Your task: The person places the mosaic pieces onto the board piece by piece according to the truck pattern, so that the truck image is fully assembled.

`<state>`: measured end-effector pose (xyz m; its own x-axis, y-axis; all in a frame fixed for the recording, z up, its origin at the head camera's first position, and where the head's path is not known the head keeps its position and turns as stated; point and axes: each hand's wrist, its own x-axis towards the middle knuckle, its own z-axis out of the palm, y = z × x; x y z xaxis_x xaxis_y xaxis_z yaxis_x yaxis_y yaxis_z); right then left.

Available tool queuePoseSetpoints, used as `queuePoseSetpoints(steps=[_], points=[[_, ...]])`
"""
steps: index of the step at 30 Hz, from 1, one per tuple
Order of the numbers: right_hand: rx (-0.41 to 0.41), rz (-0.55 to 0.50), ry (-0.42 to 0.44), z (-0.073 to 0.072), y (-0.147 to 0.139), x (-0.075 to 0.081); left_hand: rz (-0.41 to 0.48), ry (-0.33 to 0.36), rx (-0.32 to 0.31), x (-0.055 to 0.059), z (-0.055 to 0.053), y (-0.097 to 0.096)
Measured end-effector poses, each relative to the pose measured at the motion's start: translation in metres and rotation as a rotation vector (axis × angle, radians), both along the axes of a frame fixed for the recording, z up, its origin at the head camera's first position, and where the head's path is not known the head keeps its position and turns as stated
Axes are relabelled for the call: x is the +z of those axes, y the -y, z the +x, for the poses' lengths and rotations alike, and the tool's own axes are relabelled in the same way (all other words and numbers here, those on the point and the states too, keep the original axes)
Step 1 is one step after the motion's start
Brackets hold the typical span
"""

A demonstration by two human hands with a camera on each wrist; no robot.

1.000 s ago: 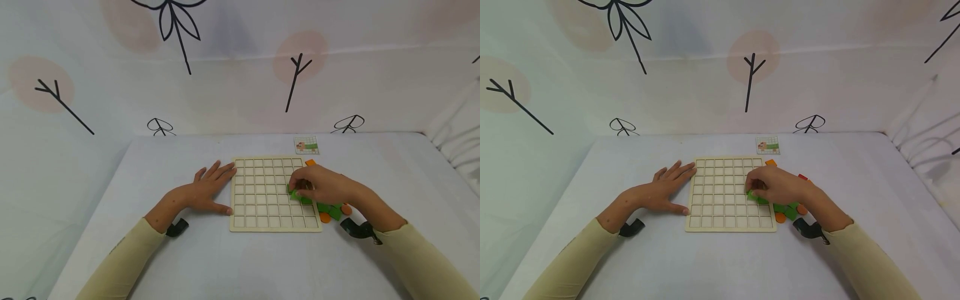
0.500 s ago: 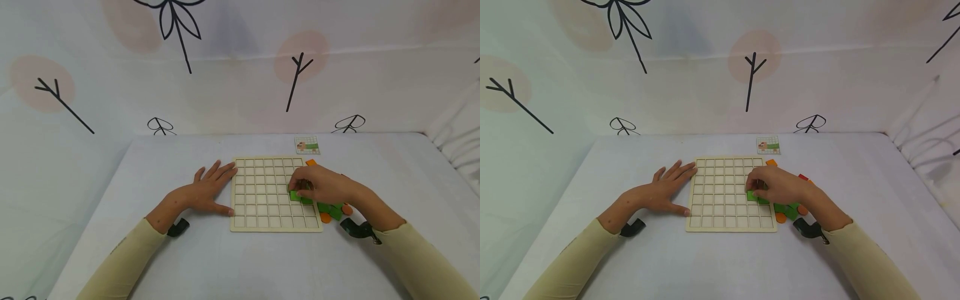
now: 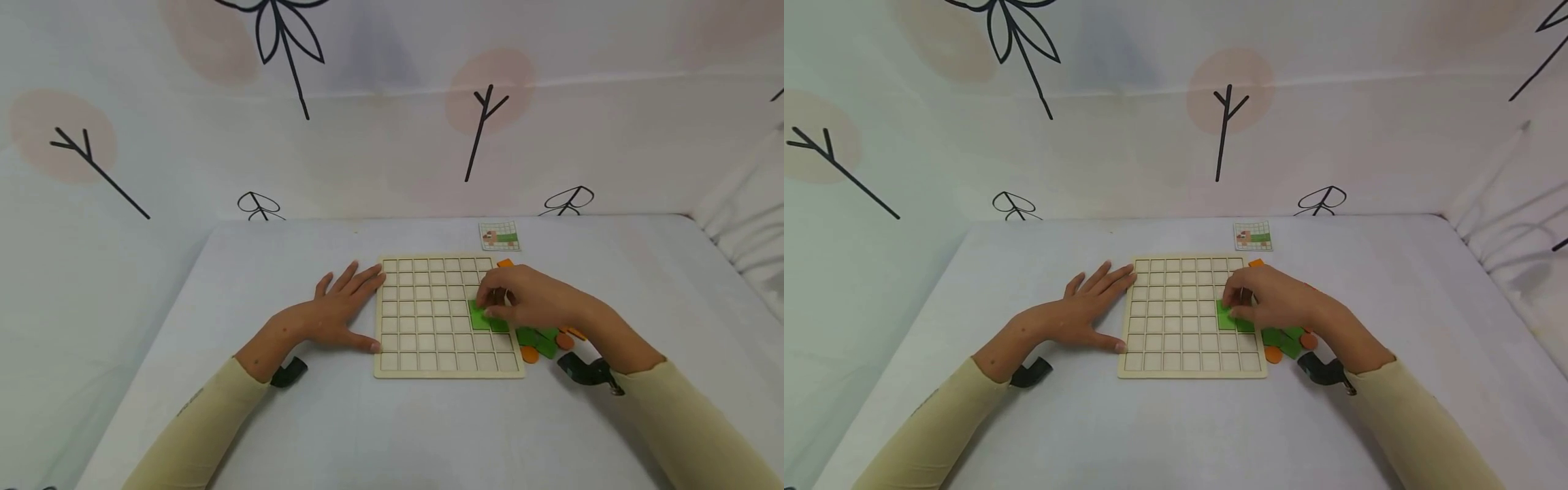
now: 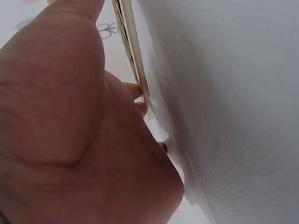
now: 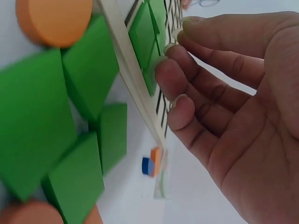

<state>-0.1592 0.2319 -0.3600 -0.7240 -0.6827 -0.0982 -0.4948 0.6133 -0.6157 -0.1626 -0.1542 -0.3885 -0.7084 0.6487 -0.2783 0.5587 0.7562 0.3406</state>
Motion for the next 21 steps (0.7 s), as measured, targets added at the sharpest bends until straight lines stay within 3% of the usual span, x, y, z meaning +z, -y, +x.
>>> queuePoseSetpoints(steps=[5,11,15,21], points=[[-0.032,0.008,0.021,-0.001,-0.014,0.005,0.002,0.000,0.004,-0.001,0.000,0.000],[-0.104,0.122,0.072,-0.001,-0.030,0.013,0.003,0.003,0.003,0.000,0.000,0.000],[-0.106,0.180,0.109,-0.003,-0.038,0.011,0.010,0.000,0.003,0.000,0.000,0.001],[-0.092,0.174,0.183,-0.004,-0.047,0.006,0.022,-0.001,0.005,-0.001,0.000,0.001]])
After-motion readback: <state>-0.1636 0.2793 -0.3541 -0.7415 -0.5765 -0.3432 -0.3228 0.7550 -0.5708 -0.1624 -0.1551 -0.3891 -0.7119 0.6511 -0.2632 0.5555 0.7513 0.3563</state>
